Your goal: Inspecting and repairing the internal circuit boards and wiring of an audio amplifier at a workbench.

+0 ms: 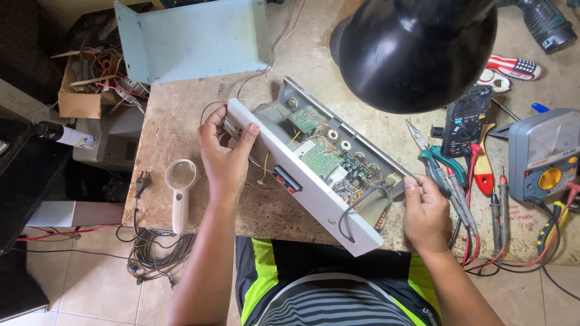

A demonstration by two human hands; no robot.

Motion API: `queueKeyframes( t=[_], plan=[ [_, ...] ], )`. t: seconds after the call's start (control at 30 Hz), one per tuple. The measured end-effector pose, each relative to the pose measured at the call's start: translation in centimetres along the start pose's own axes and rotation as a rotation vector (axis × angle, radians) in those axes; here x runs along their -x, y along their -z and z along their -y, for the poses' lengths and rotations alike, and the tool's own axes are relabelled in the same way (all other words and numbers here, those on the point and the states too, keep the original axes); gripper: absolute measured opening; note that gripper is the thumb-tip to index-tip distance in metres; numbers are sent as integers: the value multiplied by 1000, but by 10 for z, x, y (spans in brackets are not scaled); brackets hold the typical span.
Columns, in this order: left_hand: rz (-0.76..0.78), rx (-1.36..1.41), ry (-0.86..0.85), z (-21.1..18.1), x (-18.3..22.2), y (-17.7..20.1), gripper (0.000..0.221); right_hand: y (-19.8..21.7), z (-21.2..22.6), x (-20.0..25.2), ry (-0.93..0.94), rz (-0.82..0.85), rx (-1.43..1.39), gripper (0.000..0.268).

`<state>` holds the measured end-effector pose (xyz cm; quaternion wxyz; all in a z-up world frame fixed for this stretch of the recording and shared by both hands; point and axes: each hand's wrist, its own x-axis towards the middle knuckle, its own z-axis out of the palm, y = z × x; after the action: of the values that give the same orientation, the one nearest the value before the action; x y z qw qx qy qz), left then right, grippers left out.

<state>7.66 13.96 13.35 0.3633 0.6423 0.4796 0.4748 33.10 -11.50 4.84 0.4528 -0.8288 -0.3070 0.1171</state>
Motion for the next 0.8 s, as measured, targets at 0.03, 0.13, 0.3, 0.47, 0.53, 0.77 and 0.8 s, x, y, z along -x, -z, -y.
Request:
queueKeyframes(
  t=[0.03, 0.13, 0.3, 0.47, 0.53, 0.77, 0.8],
  plan=[
    [2, -3, -3, 1, -1, 0, 70, -1, -1, -1, -3, -1, -4, 18],
    [1, -15, -16, -1, -3, -2, 70, -3, -3, -2, 45, -20, -6, 16],
    [-2, -54, -14, -14, -7, -7, 68, -4, 2, -3, 88, -44, -14, 15],
    [-21, -72, -29, -12, -8, -9, 69, -6, 0, -3, 114, -51, -22, 15],
    [-22, -78, -25, -12, -7, -8, 68, -7, -2, -2, 120, -56, -19, 15],
    [56, 35, 47, 3, 5, 9, 67, -5, -10, -2, 195, -50, -12, 16],
    [69, 63, 63, 8, 8, 12, 67, -5, -12, -3, 223, -51, -8, 16]
  ],
)
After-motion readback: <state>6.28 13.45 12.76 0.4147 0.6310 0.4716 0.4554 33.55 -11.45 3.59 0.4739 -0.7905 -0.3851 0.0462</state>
